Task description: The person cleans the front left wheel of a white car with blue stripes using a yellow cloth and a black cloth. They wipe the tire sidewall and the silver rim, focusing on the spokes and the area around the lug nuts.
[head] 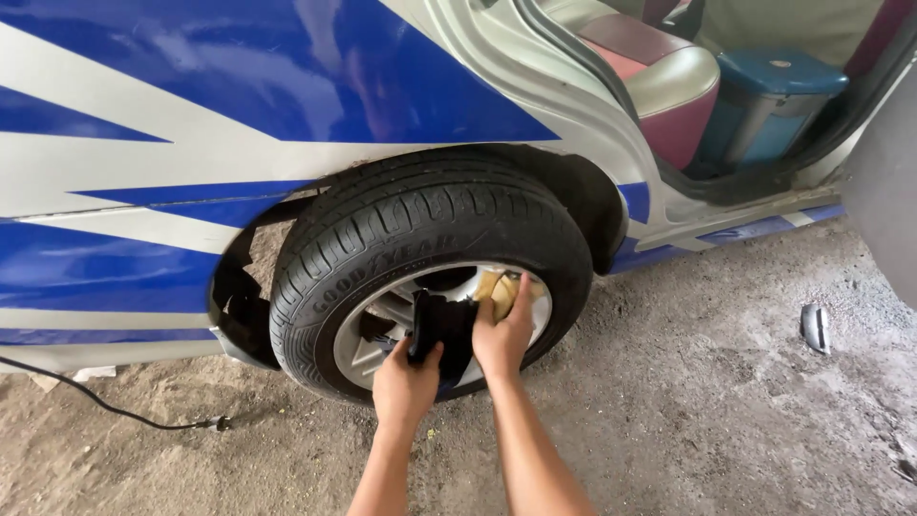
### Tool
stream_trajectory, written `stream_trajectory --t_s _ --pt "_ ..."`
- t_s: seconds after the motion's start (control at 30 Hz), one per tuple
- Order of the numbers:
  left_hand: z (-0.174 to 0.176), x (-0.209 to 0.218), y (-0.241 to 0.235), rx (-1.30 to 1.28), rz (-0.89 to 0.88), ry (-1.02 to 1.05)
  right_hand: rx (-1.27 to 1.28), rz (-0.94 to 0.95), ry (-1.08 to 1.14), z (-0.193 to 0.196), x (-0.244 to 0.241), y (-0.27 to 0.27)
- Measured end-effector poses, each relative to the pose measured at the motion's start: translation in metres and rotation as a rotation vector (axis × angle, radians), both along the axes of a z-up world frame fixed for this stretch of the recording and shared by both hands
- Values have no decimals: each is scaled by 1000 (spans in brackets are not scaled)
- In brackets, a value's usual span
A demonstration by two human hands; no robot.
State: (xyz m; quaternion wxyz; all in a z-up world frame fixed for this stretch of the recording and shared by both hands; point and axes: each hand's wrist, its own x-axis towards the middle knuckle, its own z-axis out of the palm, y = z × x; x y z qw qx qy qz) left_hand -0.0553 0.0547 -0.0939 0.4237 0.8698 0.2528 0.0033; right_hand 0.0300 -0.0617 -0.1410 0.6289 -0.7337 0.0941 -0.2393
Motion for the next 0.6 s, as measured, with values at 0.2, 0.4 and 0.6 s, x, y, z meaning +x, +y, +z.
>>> stream_trajectory --t_s 0.2,0.4,0.6 --pt "7 1 11 19 89 -141 377 17 115 6 -13 11" --pt "-16 9 13 7 203 -306 -12 -90 -151 -35 -19 29" --pt "-19 14 17 -17 197 -302 -32 -82 -139 -7 -22 32"
